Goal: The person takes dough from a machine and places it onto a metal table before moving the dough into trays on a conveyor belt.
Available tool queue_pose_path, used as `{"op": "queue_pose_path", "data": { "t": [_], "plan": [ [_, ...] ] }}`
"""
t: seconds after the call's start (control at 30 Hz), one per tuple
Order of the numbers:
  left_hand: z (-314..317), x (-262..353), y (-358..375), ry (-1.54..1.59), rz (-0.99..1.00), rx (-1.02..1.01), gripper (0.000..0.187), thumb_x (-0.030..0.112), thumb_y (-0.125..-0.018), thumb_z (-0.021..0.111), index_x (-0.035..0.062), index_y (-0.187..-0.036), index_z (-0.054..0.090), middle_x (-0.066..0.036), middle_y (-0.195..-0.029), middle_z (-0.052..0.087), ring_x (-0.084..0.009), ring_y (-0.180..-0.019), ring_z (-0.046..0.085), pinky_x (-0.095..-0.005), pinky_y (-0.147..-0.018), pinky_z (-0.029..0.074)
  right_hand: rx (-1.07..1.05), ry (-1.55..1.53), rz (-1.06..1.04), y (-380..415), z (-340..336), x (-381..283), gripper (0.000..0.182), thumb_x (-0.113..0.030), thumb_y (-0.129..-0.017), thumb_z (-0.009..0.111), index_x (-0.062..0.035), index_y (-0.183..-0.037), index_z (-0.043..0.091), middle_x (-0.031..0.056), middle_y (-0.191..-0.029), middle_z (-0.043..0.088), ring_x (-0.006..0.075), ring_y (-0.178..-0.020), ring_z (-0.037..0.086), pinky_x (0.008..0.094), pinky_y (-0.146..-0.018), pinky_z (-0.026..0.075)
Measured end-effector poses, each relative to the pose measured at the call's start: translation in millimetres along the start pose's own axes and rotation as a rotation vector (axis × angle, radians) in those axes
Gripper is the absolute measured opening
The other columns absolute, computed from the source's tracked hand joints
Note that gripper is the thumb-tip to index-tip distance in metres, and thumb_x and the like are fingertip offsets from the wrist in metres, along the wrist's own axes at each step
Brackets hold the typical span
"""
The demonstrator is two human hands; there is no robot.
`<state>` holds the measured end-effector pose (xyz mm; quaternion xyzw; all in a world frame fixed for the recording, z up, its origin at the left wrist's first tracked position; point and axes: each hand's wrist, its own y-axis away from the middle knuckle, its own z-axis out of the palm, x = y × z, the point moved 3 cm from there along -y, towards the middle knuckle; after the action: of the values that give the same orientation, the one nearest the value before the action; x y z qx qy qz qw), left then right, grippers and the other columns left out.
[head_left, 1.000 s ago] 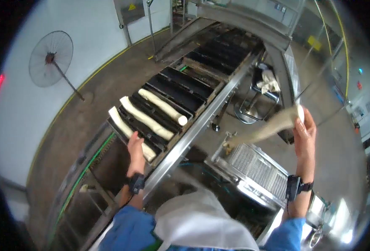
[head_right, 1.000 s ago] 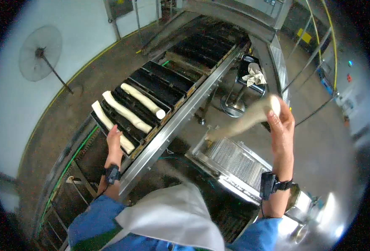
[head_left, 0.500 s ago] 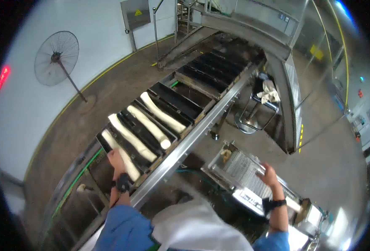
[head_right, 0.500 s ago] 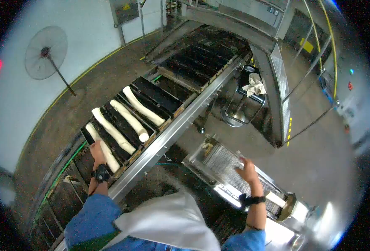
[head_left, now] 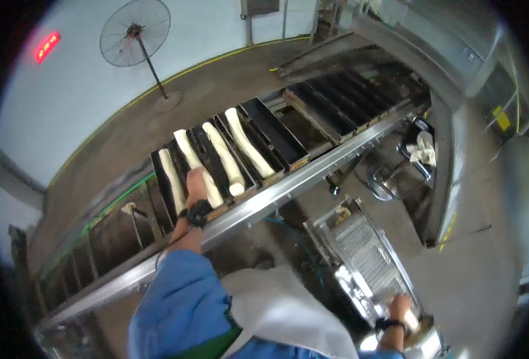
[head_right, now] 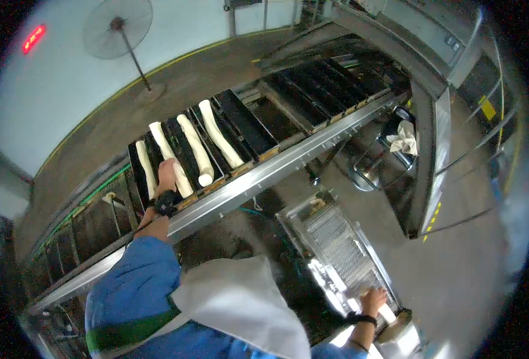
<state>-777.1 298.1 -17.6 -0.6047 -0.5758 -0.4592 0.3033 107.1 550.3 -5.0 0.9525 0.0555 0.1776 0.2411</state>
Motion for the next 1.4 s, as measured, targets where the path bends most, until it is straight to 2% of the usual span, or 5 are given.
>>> {"op": "queue_pose_path", "data": {
  "t": [0.23, 0.73, 0.87, 1.13, 1.4],
  "plan": [
    [3.6, 113.6, 128.7, 0.082, 0.309, 0.048, 0.027, 0.016, -0.084, 0.059, 0.0027, -0.107, 0.065, -0.008, -0.09, 0.067, -0.0142, -0.083, 0.06, -0.0286, -0.078, 0.046, 0.185, -0.55, -0.201, -10.7, -112.5, -39.2, 0.043, -0.026, -0.059, 0.083, 0.0041, -0.084, 0.064, 0.014, -0.075, 0.065, 0.0332, -0.072, 0.063, 0.0415, -0.064, 0.052],
    [95.8, 80.9, 114.0, -0.468, 0.164, 0.056, 0.071, 0.017, -0.076, 0.064, 0.0047, -0.141, 0.038, -0.023, -0.137, 0.043, -0.0327, -0.125, 0.046, -0.0384, -0.098, 0.041, -0.408, -1.853, -1.507, 52.9, -428.8, -239.7, 0.075, -0.009, -0.072, 0.076, -0.0026, -0.138, 0.042, 0.0223, -0.141, 0.042, 0.0392, -0.133, 0.037, 0.054, -0.104, 0.037],
    [82.9, 80.5, 117.7, 0.363, -0.044, 0.009, 0.055, 0.008, -0.083, 0.06, 0.0017, -0.135, 0.045, 0.003, -0.082, 0.051, -0.0064, -0.07, 0.043, -0.0225, -0.064, 0.038, -0.457, -1.897, -1.429, 10.3, -412.6, -240.8, 0.077, -0.008, -0.071, 0.077, -0.0013, -0.139, 0.04, 0.0221, -0.143, 0.04, 0.0367, -0.134, 0.037, 0.0492, -0.106, 0.036],
    [149.7, 152.1, 148.9, -0.353, 0.515, 0.225, 0.046, 0.014, -0.075, 0.064, 0.0056, -0.121, 0.057, -0.021, -0.131, 0.048, -0.037, -0.127, 0.04, -0.0427, -0.108, 0.029, -0.186, -1.892, -0.438, -114.6, -212.5, -148.0, 0.052, 0.0, -0.08, 0.062, 0.0007, -0.13, 0.05, 0.0166, -0.13, 0.054, 0.0278, -0.12, 0.052, 0.0396, -0.102, 0.041],
    [339.8, 171.3, 190.9, -0.33, 0.938, -0.577, 0.042, 0.004, -0.073, 0.065, 0.0085, -0.114, 0.061, -0.016, -0.13, 0.052, -0.0347, -0.126, 0.043, -0.043, -0.106, 0.034, 0.451, -0.785, 0.419, -43.3, 47.9, 25.1, 0.074, -0.016, -0.074, 0.068, 0.0005, -0.138, 0.037, 0.0318, -0.142, 0.033, 0.0418, -0.133, 0.033, 0.0448, -0.112, 0.027]
  ]
}}
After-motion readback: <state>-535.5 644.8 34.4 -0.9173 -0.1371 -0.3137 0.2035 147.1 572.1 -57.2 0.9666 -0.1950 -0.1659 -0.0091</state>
